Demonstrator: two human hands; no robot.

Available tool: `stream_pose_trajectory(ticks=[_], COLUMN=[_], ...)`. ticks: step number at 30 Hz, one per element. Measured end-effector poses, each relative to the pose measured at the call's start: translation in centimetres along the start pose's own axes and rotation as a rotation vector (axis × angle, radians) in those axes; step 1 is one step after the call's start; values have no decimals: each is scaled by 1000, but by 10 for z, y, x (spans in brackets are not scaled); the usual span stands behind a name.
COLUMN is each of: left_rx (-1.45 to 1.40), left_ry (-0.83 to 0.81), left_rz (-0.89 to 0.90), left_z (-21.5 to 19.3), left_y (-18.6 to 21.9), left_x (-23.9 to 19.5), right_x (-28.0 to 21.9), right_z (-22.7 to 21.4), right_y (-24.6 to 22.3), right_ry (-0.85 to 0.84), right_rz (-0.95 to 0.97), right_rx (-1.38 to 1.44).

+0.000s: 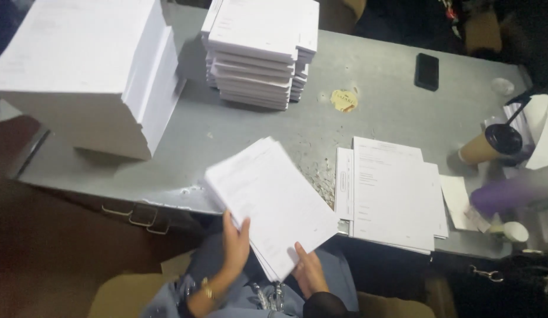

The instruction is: The person is sorting through large stacks of printed papers, likely lesson plans, by picking up smaller bundles, checking them, and placing them into organized piles on a work table.

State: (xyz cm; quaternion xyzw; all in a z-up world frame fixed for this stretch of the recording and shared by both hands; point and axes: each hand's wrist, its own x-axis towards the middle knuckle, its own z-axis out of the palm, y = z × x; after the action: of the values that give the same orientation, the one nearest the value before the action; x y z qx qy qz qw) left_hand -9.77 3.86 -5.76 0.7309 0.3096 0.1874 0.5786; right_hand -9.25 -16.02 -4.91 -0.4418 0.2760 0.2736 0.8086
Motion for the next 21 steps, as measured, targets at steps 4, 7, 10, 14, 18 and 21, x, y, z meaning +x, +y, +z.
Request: stream_pose_trajectory(ticks=[4, 7, 10, 14, 18, 21], left_rx=[-250, -306, -555, -565, -281, 45], left_ry=[-67, 51, 301, 7, -431, -462], left_rz=[-191, -258, -288, -620, -591, -248], left_z=[-16, -43, -70, -119, -129, -110], left_y=[-1, 6, -28, -23, 24, 35], left_x=[-34, -26, 16, 44, 36, 36], right_x=[-11, -10, 17, -1, -20, -13], right_z=[25, 18, -14, -38, -26, -22], right_y=[-11, -11, -16, -54, -79, -98], right_ry=[118, 105, 93, 118, 85, 57], right_rz=[-178, -191, -216, -253, -291, -421], right_rx=[-19, -116, -222, -714, -608, -913])
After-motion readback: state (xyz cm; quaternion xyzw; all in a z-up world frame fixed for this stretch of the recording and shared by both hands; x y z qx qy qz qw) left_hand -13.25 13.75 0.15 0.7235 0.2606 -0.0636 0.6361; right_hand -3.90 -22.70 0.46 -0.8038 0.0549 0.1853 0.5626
